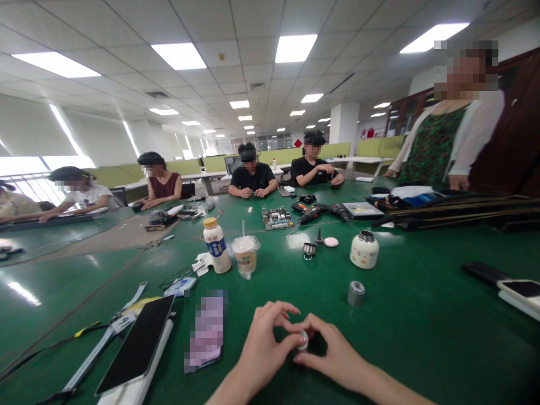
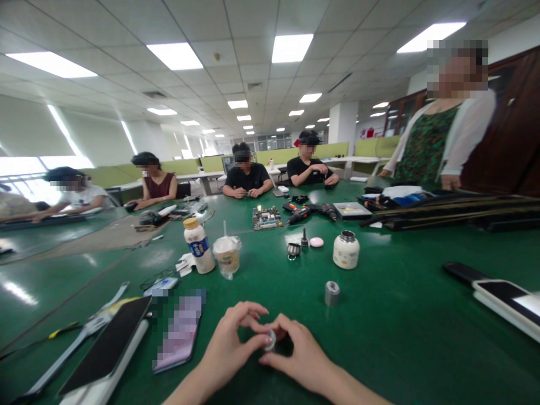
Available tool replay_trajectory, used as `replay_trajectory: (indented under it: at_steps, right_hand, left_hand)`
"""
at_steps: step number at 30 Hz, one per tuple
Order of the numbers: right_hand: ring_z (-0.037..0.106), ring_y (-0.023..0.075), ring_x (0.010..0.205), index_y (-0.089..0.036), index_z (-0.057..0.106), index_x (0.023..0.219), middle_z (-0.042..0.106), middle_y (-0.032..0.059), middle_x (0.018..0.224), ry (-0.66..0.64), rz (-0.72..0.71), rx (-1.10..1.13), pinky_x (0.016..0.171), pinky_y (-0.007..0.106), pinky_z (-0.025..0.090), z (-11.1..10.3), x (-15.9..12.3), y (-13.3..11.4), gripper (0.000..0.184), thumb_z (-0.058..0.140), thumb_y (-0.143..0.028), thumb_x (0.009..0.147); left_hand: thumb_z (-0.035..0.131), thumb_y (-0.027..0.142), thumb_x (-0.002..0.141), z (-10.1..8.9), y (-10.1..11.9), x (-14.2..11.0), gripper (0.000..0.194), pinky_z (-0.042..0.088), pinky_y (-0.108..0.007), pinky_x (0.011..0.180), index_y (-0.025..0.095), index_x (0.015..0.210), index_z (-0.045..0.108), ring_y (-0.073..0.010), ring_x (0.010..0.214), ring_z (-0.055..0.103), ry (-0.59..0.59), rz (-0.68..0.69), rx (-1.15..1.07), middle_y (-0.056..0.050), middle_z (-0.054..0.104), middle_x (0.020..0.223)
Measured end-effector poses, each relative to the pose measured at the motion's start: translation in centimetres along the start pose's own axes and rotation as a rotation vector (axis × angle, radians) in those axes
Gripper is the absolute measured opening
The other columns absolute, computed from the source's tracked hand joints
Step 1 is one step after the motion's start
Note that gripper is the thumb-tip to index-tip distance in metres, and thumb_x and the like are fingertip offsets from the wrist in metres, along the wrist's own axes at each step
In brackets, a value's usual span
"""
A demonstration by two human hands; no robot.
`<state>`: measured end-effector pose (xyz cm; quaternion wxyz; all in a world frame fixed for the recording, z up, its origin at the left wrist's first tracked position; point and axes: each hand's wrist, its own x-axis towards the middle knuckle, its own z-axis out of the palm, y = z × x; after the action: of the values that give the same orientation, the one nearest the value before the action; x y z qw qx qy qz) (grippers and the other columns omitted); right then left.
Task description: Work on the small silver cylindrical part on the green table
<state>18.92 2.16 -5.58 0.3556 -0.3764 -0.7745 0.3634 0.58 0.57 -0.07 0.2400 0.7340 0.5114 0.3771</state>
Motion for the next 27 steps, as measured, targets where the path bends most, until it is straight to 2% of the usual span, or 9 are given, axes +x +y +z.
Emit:
replay_trajectory:
  at_steps: [2,4,8,10,17,19,23,27]
  right_hand:
    - [0.061,0.0183,0.083,-0.022,0.061,0.091,0.066,-0.0025,0.088,-0.006,-0.004,0.022,0.075,0.026,0.043,0.0,0.1,-0.1,0.027,0.079,-0.032,0.075]
    - [0.061,0.0181,0.082,-0.022,0.06,0.091,0.066,-0.0024,0.087,-0.009,-0.01,0.033,0.074,0.026,0.043,0.0,0.2,0.0,0.026,0.078,-0.033,0.075]
    - [0.059,0.0178,0.078,-0.021,0.058,0.087,0.065,-0.0018,0.084,0.01,-0.032,0.025,0.069,0.025,0.043,0.1,0.2,0.4,0.025,0.076,-0.032,0.075]
    - [0.059,0.0179,0.077,-0.021,0.058,0.087,0.064,-0.0017,0.083,0.016,-0.039,0.019,0.069,0.025,0.043,0.2,0.2,0.5,0.024,0.075,-0.031,0.074]
    - [0.061,0.0185,0.079,-0.021,0.062,0.09,0.067,-0.0012,0.086,0.001,-0.011,0.036,0.072,0.026,0.043,-0.1,0.2,-0.4,0.023,0.076,-0.026,0.073]
    - [0.061,0.0182,0.079,-0.021,0.061,0.089,0.066,-0.0016,0.085,-0.001,-0.008,0.053,0.072,0.026,0.044,-0.1,0.2,-0.6,0.021,0.075,-0.022,0.073]
    - [0.062,0.0186,0.081,-0.021,0.059,0.089,0.066,-0.0011,0.087,-0.008,0.002,0.072,0.075,0.027,0.045,-0.1,0.2,-0.7,0.023,0.07,-0.015,0.07]
    - [0.061,0.0195,0.086,-0.021,0.057,0.101,0.065,0.0018,0.094,0.011,-0.065,0.099,0.08,0.03,0.047,-0.4,-0.2,-0.5,0.037,0.061,-0.009,0.067]
  left_hand:
    - [0.085,0.015,0.062,0.1,0.0,0.0,0.041,0.04,-0.038,0.084,0.024,0.097,0.065,-0.0281,0.091,0.063,0.02,-0.033,0.018,0.002,0.073,0.072]
    - [0.088,0.015,0.056,0.2,-0.1,0.0,0.05,0.039,-0.038,0.084,0.023,0.099,0.063,-0.0286,0.091,0.063,0.027,-0.031,0.025,0.004,0.072,0.069]
    - [0.091,0.015,0.048,0.6,-0.5,-0.3,0.065,0.039,-0.039,0.088,0.026,0.105,0.062,-0.0295,0.1,0.062,-0.008,0.018,-0.011,0.0,0.076,0.094]
    - [0.091,0.016,0.048,0.9,-0.7,-0.4,0.065,0.04,-0.039,0.089,0.027,0.106,0.064,-0.0299,0.102,0.062,-0.011,0.017,-0.024,0.0,0.076,0.092]
    - [0.089,0.014,0.047,1.1,-0.7,-0.4,0.057,0.044,-0.037,0.079,0.024,0.098,0.064,-0.0271,0.086,0.062,0.071,-0.02,0.039,0.002,0.07,0.075]
    - [0.088,0.012,0.048,1.0,-0.6,-0.5,0.057,0.045,-0.037,0.08,0.023,0.097,0.063,-0.0267,0.087,0.061,0.078,-0.004,0.029,0.001,0.069,0.079]
    - [0.086,0.012,0.052,1.2,-0.7,-0.7,0.055,0.047,-0.04,0.087,0.023,0.101,0.062,-0.0268,0.099,0.06,0.093,0.027,-0.036,-0.004,0.066,0.102]
    - [0.082,0.012,0.056,2.1,-1.2,-1.2,0.064,0.044,-0.044,0.094,0.024,0.115,0.059,-0.0294,0.111,0.056,0.125,0.024,-0.046,-0.007,0.062,0.116]
